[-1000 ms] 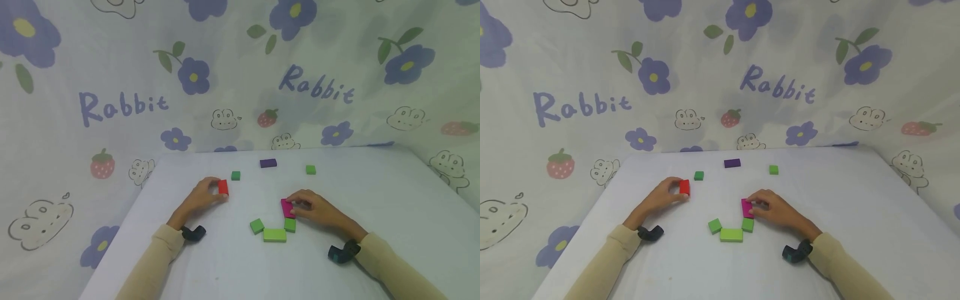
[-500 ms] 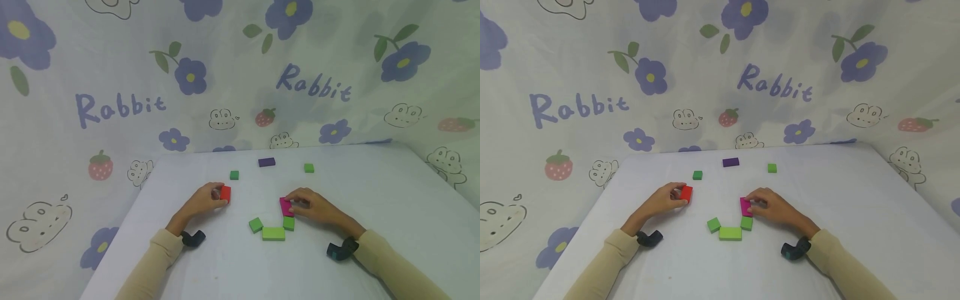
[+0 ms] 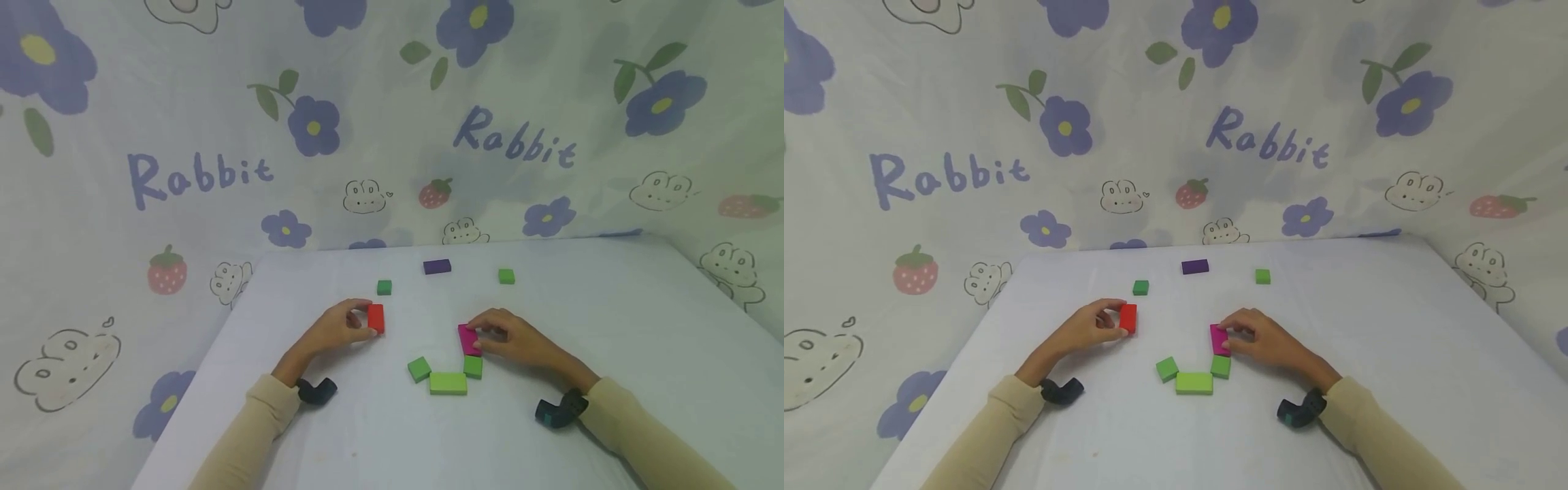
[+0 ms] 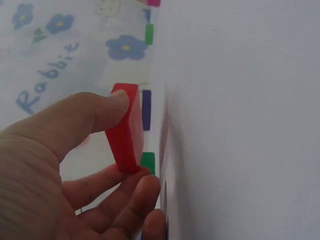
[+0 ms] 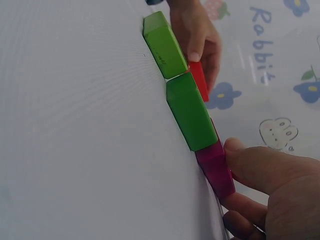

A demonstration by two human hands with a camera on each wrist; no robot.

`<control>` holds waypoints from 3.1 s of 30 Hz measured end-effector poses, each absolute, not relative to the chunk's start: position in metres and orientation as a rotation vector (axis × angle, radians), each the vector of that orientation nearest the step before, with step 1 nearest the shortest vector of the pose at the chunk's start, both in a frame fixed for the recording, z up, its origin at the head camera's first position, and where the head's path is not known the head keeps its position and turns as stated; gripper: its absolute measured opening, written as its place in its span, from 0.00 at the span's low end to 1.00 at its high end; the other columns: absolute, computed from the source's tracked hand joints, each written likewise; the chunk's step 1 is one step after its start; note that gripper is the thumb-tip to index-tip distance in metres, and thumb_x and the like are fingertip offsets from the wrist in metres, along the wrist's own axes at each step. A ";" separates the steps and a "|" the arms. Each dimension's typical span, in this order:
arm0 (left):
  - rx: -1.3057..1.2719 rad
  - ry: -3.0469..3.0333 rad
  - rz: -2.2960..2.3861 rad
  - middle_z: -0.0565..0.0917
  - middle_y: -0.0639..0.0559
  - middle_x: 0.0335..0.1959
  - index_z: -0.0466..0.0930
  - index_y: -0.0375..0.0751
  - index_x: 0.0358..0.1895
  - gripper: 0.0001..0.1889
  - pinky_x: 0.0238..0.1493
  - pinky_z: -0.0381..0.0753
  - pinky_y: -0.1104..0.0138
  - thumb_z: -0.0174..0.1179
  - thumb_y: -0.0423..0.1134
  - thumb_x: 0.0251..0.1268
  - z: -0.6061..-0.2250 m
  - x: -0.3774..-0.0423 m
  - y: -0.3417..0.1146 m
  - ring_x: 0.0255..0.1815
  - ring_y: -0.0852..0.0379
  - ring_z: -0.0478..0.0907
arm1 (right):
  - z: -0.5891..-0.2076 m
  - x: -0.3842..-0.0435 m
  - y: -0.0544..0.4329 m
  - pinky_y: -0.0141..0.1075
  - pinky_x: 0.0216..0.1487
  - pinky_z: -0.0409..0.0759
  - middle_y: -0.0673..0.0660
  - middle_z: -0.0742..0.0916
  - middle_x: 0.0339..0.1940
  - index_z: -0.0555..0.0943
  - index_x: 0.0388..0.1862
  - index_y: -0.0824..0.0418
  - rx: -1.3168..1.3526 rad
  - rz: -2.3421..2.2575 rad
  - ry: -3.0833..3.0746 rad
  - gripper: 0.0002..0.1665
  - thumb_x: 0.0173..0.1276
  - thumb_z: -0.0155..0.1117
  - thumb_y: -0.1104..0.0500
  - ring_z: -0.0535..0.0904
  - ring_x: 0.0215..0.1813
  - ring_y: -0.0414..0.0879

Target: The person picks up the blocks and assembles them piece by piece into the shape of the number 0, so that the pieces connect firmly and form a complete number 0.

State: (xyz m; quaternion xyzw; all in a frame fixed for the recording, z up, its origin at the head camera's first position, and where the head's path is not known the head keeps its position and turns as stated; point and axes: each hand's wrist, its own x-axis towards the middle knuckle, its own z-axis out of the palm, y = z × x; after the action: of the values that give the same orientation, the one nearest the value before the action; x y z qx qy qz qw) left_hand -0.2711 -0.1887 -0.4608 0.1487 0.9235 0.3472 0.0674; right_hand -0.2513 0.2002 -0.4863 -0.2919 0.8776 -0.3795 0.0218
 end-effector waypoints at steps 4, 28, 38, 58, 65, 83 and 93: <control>0.472 2.745 1.078 0.80 0.49 0.57 0.73 0.47 0.68 0.36 0.45 0.81 0.64 0.73 0.51 0.56 -0.460 -0.268 -0.182 0.45 0.55 0.77 | -0.487 -0.251 0.200 0.38 0.58 0.78 0.47 0.83 0.56 0.82 0.58 0.48 -0.910 -1.174 2.723 0.20 0.67 0.69 0.55 0.76 0.54 0.44; 0.619 2.723 1.053 0.80 0.53 0.61 0.76 0.51 0.66 0.35 0.70 0.67 0.45 0.74 0.53 0.54 -0.467 -0.253 -0.140 0.66 0.50 0.72 | -0.487 -0.250 0.200 0.41 0.60 0.78 0.45 0.83 0.57 0.81 0.58 0.44 -0.868 -1.159 2.734 0.20 0.67 0.69 0.53 0.76 0.56 0.42; 0.637 2.792 0.962 0.79 0.56 0.64 0.77 0.55 0.66 0.33 0.66 0.63 0.45 0.75 0.51 0.53 -0.471 -0.249 -0.135 0.68 0.50 0.69 | -0.487 -0.251 0.201 0.38 0.57 0.79 0.44 0.83 0.56 0.81 0.58 0.44 -0.886 -1.137 2.747 0.21 0.67 0.70 0.54 0.76 0.55 0.42; 0.690 2.780 0.964 0.80 0.55 0.63 0.79 0.55 0.63 0.24 0.61 0.65 0.50 0.68 0.50 0.63 -0.472 -0.250 -0.136 0.66 0.50 0.71 | -0.488 -0.252 0.201 0.37 0.56 0.79 0.44 0.83 0.56 0.81 0.58 0.43 -0.874 -1.136 2.744 0.21 0.66 0.70 0.55 0.76 0.54 0.41; 0.656 2.793 0.922 0.79 0.55 0.63 0.78 0.55 0.63 0.26 0.60 0.64 0.51 0.70 0.50 0.60 -0.470 -0.247 -0.132 0.66 0.51 0.70 | -0.489 -0.253 0.202 0.37 0.56 0.79 0.43 0.83 0.56 0.81 0.58 0.42 -0.877 -1.139 2.743 0.21 0.66 0.71 0.54 0.76 0.54 0.41; 0.669 2.776 0.875 0.77 0.53 0.65 0.77 0.54 0.64 0.27 0.60 0.65 0.51 0.69 0.50 0.61 -0.468 -0.249 -0.134 0.67 0.50 0.69 | -0.489 -0.253 0.202 0.37 0.55 0.79 0.44 0.83 0.56 0.81 0.58 0.43 -0.882 -1.141 2.742 0.21 0.66 0.70 0.53 0.75 0.54 0.41; 0.679 2.788 0.863 0.77 0.51 0.66 0.77 0.53 0.64 0.27 0.60 0.65 0.51 0.69 0.49 0.62 -0.467 -0.248 -0.134 0.67 0.49 0.69 | -0.488 -0.253 0.202 0.36 0.53 0.78 0.44 0.83 0.54 0.81 0.58 0.43 -0.879 -1.144 2.745 0.21 0.66 0.71 0.53 0.75 0.52 0.41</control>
State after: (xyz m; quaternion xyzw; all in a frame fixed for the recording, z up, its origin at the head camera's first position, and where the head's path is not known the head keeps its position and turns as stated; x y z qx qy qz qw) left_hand -0.2475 -0.1340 -0.4669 0.2260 0.9280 0.2872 0.0727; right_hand -0.2527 0.2016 -0.4881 -0.2835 0.8850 -0.3687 0.0202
